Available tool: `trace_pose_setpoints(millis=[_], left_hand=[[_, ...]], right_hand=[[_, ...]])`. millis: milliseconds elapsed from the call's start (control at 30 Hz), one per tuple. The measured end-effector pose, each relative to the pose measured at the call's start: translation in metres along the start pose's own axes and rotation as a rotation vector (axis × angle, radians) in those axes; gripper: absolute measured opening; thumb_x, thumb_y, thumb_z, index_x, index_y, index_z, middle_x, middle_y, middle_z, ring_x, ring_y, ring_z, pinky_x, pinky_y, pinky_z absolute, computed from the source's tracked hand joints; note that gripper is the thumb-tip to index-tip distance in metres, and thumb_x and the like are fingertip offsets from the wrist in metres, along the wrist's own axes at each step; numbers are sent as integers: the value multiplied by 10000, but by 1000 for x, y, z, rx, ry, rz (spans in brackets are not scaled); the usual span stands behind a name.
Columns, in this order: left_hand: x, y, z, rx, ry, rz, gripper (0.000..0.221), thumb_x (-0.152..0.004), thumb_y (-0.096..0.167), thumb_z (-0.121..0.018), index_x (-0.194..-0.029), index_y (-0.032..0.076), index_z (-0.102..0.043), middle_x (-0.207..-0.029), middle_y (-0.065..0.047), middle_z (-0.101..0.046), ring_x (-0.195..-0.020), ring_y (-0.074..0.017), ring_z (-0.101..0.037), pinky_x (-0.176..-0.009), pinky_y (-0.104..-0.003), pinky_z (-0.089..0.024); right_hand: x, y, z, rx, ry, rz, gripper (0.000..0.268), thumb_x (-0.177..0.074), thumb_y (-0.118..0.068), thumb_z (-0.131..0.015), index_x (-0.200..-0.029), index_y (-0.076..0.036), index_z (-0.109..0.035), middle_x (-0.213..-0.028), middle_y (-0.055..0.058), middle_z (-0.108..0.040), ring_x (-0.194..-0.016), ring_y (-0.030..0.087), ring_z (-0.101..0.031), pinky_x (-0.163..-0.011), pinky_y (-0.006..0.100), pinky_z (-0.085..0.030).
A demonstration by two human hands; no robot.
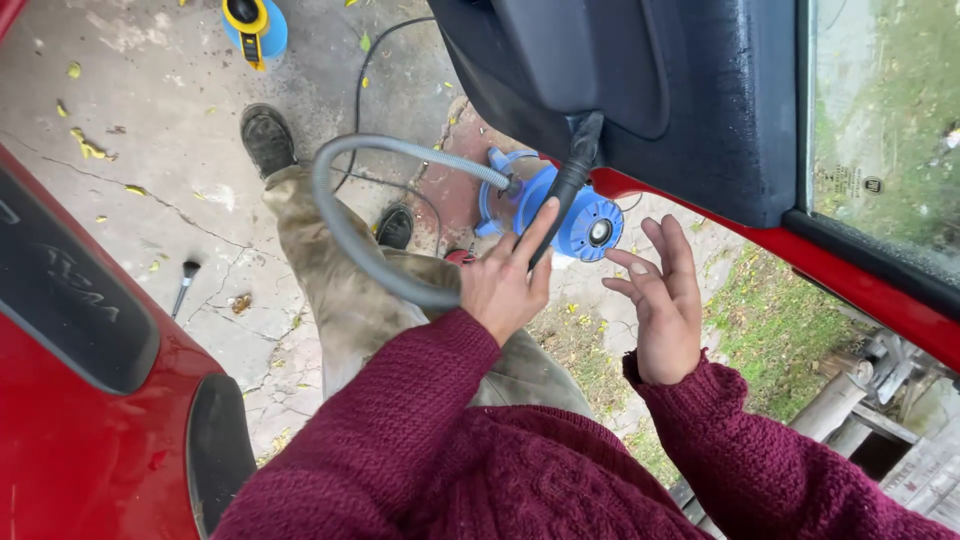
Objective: Vacuuming the interior door panel and wiping down the window frame of a red car.
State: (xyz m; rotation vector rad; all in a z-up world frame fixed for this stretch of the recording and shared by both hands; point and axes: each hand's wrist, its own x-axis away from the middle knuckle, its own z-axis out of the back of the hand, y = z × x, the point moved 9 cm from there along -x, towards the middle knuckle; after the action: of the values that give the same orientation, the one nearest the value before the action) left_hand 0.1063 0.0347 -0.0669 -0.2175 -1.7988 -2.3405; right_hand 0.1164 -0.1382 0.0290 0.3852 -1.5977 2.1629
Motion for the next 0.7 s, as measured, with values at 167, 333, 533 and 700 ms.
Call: trace_pose_setpoints(millis=[167,333,533,700], left_hand=[[-19,80,35,-707,-130,-232,770,-838,228,-695,-1552,305,-416,-889,-172,-693,-572,-243,-697,-416,-381,-542],[-42,92,31,-885,-222,-215,718,-888,210,-659,-1558,221,-402,-798,-108,-674,-595,-222,-699,-443,-352,-553],[-30,90,38,-902,-248,-293,772,-834,183,-664,-1557,232,-398,-808,-120,-687,-570,-206,-696,-444,-323,-561],[1,78,66,-848,-297,-169,832,-805,178,-703,-1585,195,-414,-736,-111,-675,-564,-261,-691,-511,-402,-560]], right_hand=[[-6,1,-1,12,-10,-17,699,-998,-81,-470,-1640,-45,-196,-1630,170,-332,-1266,276,-600,-965,375,-536],[-3,1,-6,4,-26,-18,714,-991,-88,-480,-1639,-43,-184,-1637,170,-320,-1251,278,-609,-964,375,-536],[2,12,-9,-22,-49,-15,716,-984,-109,-476,-1632,-47,-179,-1625,166,-340,-1268,275,-600,-968,382,-535],[-17,38,-6,-118,-33,-112,673,-1027,-269,-490,-1609,-38,-241,-1582,149,-422,-1342,221,-534,-1043,387,-484]])
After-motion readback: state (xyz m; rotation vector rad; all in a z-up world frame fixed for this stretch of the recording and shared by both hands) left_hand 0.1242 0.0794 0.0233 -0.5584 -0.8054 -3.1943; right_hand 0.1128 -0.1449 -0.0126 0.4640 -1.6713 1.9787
